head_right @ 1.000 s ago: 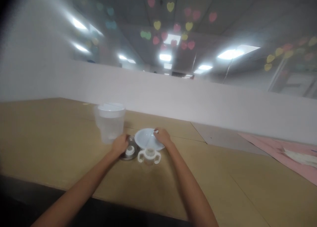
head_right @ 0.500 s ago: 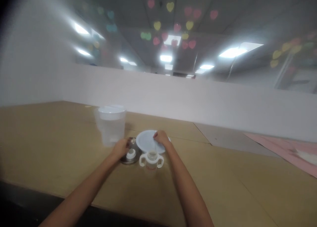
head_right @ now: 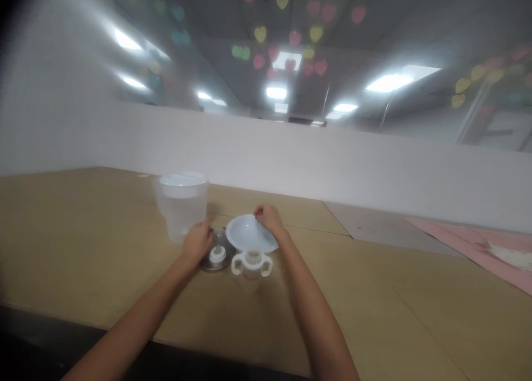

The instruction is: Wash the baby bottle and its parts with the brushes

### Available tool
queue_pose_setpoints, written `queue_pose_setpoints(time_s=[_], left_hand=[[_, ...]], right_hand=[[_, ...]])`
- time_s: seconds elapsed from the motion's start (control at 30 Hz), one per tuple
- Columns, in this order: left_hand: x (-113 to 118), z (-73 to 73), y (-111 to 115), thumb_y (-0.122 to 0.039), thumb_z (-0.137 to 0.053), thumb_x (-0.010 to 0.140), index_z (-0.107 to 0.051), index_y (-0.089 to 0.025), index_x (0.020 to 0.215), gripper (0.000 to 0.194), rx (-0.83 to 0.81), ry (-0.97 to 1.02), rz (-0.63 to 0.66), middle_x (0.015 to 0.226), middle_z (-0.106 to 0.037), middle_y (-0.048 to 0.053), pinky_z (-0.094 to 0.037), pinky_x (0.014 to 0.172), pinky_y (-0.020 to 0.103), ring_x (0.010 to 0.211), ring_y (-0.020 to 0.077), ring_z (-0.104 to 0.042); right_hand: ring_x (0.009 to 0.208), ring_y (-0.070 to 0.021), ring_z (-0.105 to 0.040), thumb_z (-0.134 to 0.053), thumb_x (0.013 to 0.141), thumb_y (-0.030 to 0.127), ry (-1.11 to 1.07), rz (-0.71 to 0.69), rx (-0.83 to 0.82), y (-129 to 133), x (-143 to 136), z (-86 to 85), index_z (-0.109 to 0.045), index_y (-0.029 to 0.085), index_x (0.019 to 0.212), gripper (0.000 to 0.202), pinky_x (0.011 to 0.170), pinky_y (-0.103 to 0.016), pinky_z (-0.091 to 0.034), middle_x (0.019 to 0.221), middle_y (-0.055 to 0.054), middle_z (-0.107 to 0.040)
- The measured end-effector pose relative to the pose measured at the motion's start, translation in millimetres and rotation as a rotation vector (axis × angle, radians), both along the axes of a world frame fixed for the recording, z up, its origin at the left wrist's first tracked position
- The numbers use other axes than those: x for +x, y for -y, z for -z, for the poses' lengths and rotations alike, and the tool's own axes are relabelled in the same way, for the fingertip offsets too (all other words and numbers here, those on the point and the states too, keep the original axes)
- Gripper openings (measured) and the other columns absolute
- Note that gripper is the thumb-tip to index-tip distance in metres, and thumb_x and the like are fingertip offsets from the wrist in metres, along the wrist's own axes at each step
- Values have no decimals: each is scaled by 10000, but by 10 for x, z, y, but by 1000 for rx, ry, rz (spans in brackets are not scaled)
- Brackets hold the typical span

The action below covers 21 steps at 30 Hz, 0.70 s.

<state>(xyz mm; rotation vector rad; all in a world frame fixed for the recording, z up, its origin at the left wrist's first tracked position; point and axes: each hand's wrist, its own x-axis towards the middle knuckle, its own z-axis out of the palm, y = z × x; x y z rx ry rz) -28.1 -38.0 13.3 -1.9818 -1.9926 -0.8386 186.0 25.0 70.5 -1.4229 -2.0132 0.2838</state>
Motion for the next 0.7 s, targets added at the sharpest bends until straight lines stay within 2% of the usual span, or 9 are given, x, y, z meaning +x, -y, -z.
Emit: queue_pose_setpoints(time_s=[0.13, 0.23, 0.33, 0.5, 0.7], left_hand=[[6, -46, 42, -125, -386, 772, -424, -154, 1184, 415, 114, 64, -3, 948, -592, 106, -417, 740, 286, 897, 216, -543], [31, -79, 65, -147, -367, 789, -478, -182, 1134, 364, 215, 160, 38, 989, -572, 86, -421, 733, 271, 890, 195, -541], [87, -105, 60, -175, -365, 797, -537, -188, 1065, 319, 250, 302, 121, 951, -581, 66, -429, 732, 268, 816, 170, -557], [259, -172, 9, -245, -390, 802, -593, -171, 947, 260, 242, 545, 305, 879, -606, 53, -453, 689, 266, 716, 142, -567], [461, -298, -14, -306, -395, 815, -584, -152, 917, 264, 222, 666, 491, 882, -635, 71, -463, 662, 264, 763, 156, -588]], right_hand=[[531, -86, -554, -493, 627, 52, -45, -31, 47, 32, -23, -52, -624, 134, 714, 177, 566, -194, -440, 605, -11, -609], [523, -83, -549, -517, 620, 66, -133, -29, 66, 68, -56, -97, -590, 133, 704, 130, 546, -193, -444, 609, -5, -601], [507, -85, -546, -554, 612, 88, -306, -73, 33, 135, -87, -170, -556, 129, 779, 171, 503, -194, -446, 608, 2, -591], [542, -95, -561, -622, 611, 178, -605, -278, -52, 345, -95, -390, -539, 124, 991, 393, 542, -231, -479, 666, -14, -615], [598, -115, -582, -671, 598, 291, -768, -381, 40, 616, -62, -652, -616, 114, 845, 308, 651, -291, -493, 690, -41, -626]])
